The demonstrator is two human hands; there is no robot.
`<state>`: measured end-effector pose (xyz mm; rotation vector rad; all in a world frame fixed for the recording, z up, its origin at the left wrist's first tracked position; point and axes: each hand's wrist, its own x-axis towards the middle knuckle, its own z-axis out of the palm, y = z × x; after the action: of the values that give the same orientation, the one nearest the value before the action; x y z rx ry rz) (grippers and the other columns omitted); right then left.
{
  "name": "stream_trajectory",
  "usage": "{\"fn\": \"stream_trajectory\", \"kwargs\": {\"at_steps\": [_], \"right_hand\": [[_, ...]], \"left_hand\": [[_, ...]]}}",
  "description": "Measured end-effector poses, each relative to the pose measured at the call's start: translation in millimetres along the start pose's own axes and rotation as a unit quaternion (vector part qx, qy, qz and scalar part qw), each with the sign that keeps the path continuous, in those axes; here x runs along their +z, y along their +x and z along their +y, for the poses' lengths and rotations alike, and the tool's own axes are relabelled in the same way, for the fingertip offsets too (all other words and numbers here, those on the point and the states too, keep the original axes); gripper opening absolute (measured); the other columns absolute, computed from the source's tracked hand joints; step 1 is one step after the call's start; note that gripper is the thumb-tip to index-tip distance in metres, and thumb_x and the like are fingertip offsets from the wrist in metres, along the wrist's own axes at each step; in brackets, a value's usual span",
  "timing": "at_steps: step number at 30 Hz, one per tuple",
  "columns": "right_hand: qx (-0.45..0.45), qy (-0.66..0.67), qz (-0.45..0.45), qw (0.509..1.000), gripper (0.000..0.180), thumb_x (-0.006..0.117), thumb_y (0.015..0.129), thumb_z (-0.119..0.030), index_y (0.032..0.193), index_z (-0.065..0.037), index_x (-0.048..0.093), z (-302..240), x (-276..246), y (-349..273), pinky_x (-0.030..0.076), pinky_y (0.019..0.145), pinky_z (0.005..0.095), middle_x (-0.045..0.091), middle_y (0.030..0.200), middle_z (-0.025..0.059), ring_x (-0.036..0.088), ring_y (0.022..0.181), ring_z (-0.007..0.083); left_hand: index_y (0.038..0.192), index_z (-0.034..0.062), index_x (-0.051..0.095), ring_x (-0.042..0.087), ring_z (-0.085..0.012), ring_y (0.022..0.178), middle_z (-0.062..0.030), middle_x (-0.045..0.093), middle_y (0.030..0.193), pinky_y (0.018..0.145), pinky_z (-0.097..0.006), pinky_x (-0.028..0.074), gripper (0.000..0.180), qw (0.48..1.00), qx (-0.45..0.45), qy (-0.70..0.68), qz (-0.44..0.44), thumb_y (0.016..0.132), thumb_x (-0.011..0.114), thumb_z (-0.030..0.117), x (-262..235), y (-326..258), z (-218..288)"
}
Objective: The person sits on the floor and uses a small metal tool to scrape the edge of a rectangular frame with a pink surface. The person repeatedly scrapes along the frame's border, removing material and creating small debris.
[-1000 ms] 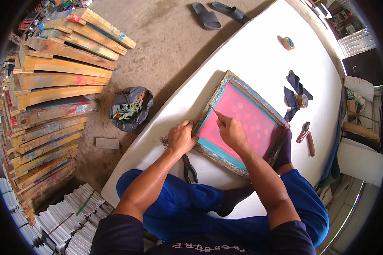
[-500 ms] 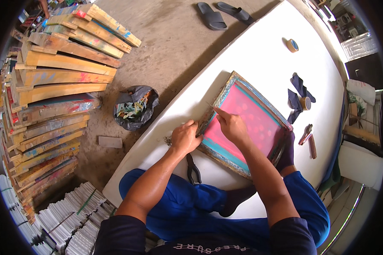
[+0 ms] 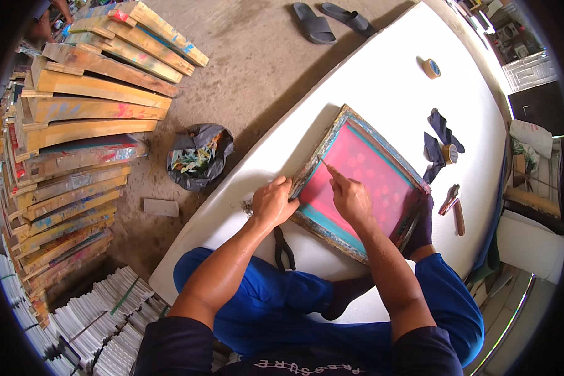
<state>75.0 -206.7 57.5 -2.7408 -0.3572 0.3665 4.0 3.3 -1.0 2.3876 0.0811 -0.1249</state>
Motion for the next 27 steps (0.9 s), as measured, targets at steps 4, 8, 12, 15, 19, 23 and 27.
{"fn": "stream_trajectory", "kwargs": {"at_steps": [4,8,12,15,19,23,27], "right_hand": [[-0.03,-0.034,-0.002,0.999,0.034,0.065,0.102,-0.02,0.135,-0.02,0.074,8,3,3,0.058,0.07,0.0538,0.074,0.087,0.0237,0.074,0.077,0.0434],[-0.042,0.159,0.013,0.986,0.039,0.065,0.104,-0.019,0.143,-0.02,0.071,31,19,13,0.058,0.069,0.0463,0.075,0.085,0.0208,0.074,0.075,0.039],[0.063,0.235,-0.089,0.966,0.042,0.065,0.104,-0.021,0.145,-0.017,0.068,20,4,17,0.059,0.076,0.0442,0.078,0.095,0.0227,0.076,0.083,0.0431],[0.057,0.263,-0.098,0.958,0.042,0.065,0.104,-0.022,0.146,-0.017,0.068,41,12,20,0.058,0.072,0.0431,0.077,0.091,0.022,0.076,0.077,0.0322],[-0.072,0.027,-0.004,0.997,0.041,0.065,0.105,-0.023,0.145,-0.016,0.069,33,19,9,0.058,0.072,0.0399,0.077,0.092,0.0238,0.073,0.079,0.0173],[0.028,0.323,-0.053,0.945,0.041,0.065,0.107,-0.023,0.147,-0.013,0.067,47,36,18,0.051,0.066,0.034,0.066,0.081,0.0065,0.06,0.069,0.0119],[0.098,0.37,-0.117,0.917,0.043,0.064,0.105,-0.021,0.148,-0.014,0.066,45,28,27,0.059,0.074,0.0435,0.078,0.097,0.0224,0.076,0.076,0.0257]], "left_hand": [[0.11,0.0011,0.07,0.073,-0.0404,0.093,-0.0147,0.07,0.104,0.08,-0.052,0.06,0.038,1.0,0.002,0.007,-0.004,0.08,0.081,0.022,6,0,-4],[0.113,0.0,0.071,0.072,-0.0402,0.092,-0.0146,0.07,0.102,0.08,-0.052,0.059,0.042,1.0,0.002,0.005,0.001,0.079,0.081,0.023,5,2,-1],[0.119,-0.0032,0.073,0.072,-0.0392,0.092,-0.0146,0.07,0.102,0.079,-0.051,0.058,0.05,1.0,-0.003,0.006,-0.006,0.078,0.082,0.024,4,0,-4],[0.119,-0.0039,0.073,0.072,-0.0388,0.092,-0.0146,0.07,0.103,0.079,-0.05,0.058,0.05,1.0,0.009,0.012,0.003,0.078,0.082,0.024,6,3,-1],[0.119,-0.004,0.073,0.072,-0.0386,0.092,-0.0147,0.07,0.104,0.079,-0.051,0.058,0.05,1.0,0.006,0.008,0.009,0.079,0.082,0.025,4,-1,-7],[0.122,-0.0044,0.073,0.072,-0.0385,0.091,-0.015,0.069,0.103,0.079,-0.05,0.058,0.052,1.0,0.001,0.008,0.001,0.079,0.08,0.025,7,4,-4],[0.112,-0.0003,0.072,0.072,-0.0392,0.092,-0.0149,0.069,0.103,0.08,-0.051,0.059,0.04,1.0,0.01,0.008,0.001,0.082,0.079,0.024,2,3,-2]]}}
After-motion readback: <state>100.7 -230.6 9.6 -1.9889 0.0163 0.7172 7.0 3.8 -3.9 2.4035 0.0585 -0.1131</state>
